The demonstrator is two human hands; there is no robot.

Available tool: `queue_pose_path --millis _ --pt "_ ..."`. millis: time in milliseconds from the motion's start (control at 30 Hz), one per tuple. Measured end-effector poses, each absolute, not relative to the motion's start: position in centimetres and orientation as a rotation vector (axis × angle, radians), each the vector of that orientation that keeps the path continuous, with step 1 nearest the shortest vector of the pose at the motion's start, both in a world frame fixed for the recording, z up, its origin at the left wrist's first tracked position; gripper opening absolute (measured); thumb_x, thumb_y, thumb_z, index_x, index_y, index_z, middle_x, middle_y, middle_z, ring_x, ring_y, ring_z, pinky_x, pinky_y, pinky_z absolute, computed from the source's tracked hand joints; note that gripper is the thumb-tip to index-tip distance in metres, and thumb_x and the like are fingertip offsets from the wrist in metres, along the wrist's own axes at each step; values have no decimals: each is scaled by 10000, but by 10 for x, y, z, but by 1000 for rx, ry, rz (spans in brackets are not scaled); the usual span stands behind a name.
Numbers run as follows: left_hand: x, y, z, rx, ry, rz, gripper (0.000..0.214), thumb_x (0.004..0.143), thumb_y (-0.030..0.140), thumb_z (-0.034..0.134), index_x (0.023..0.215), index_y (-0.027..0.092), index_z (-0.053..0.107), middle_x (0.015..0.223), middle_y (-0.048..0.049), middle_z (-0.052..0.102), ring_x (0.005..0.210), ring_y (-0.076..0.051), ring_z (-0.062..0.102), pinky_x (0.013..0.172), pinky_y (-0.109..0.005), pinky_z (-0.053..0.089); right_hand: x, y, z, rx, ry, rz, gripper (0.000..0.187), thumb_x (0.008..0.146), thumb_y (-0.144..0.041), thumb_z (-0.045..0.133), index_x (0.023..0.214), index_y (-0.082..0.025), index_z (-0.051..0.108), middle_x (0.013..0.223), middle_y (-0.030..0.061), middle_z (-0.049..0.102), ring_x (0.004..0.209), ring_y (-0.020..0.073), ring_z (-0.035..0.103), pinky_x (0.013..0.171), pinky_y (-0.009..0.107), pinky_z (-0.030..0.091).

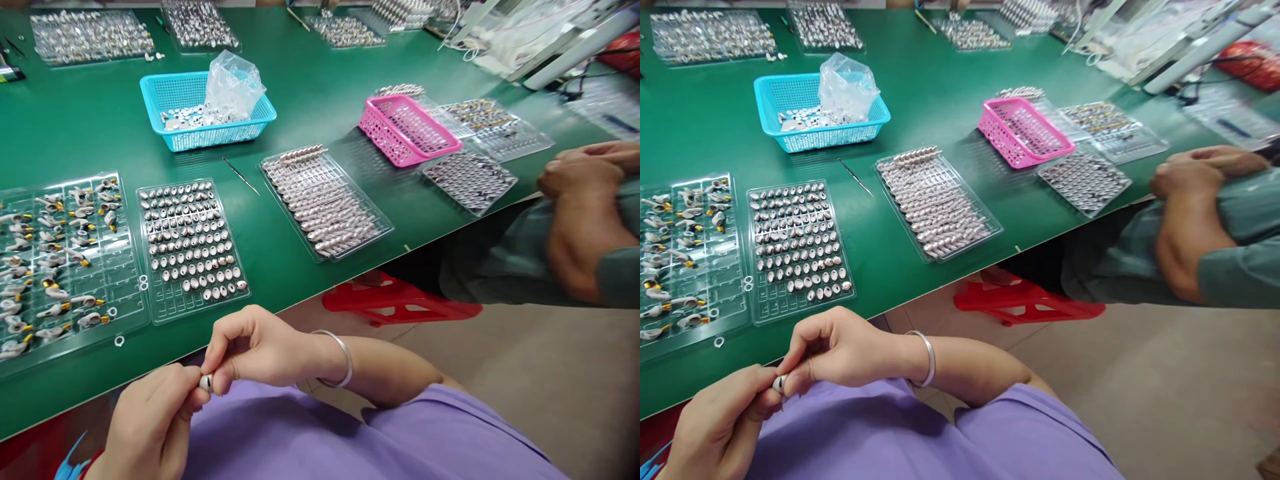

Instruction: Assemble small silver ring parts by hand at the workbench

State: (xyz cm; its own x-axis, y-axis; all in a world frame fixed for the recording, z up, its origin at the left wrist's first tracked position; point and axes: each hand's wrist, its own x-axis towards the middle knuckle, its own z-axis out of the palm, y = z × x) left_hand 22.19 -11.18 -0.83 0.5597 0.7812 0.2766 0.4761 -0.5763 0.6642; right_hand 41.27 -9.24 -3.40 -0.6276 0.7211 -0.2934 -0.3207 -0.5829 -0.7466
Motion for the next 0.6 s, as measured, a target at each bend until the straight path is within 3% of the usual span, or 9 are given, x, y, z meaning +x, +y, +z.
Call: queue_pose_path --millis 167,400,600 --pt "222 -111 -7 2326 963 763 237 838 19 414 861 223 533 605 51 621 470 -83 597 486 -148 466 416 -89 -32 -810 -917 2318 361 615 -342 847 756 -128 592 674 -17 653 604 82 637 600 206 518" --pt "222 -111 -8 2308 895 680 268 831 6 384 843 224 539 598 50 613 475 -80 587 473 -143 445 428 -76 -7 -1012 -1586 2253 57 785 -136 673 763 -127 621 660 -29 626 599 58 603 567 135 473" --pt "223 -109 -9 2414 868 670 277 826 -9 383 745 217 522 545 38 548 440 -93 518 435 -167 387 426 -81 -8 -1009 -1695 2239 83 819 -166 639 769 -103 658 611 -24 593 547 52 543 516 122 440"
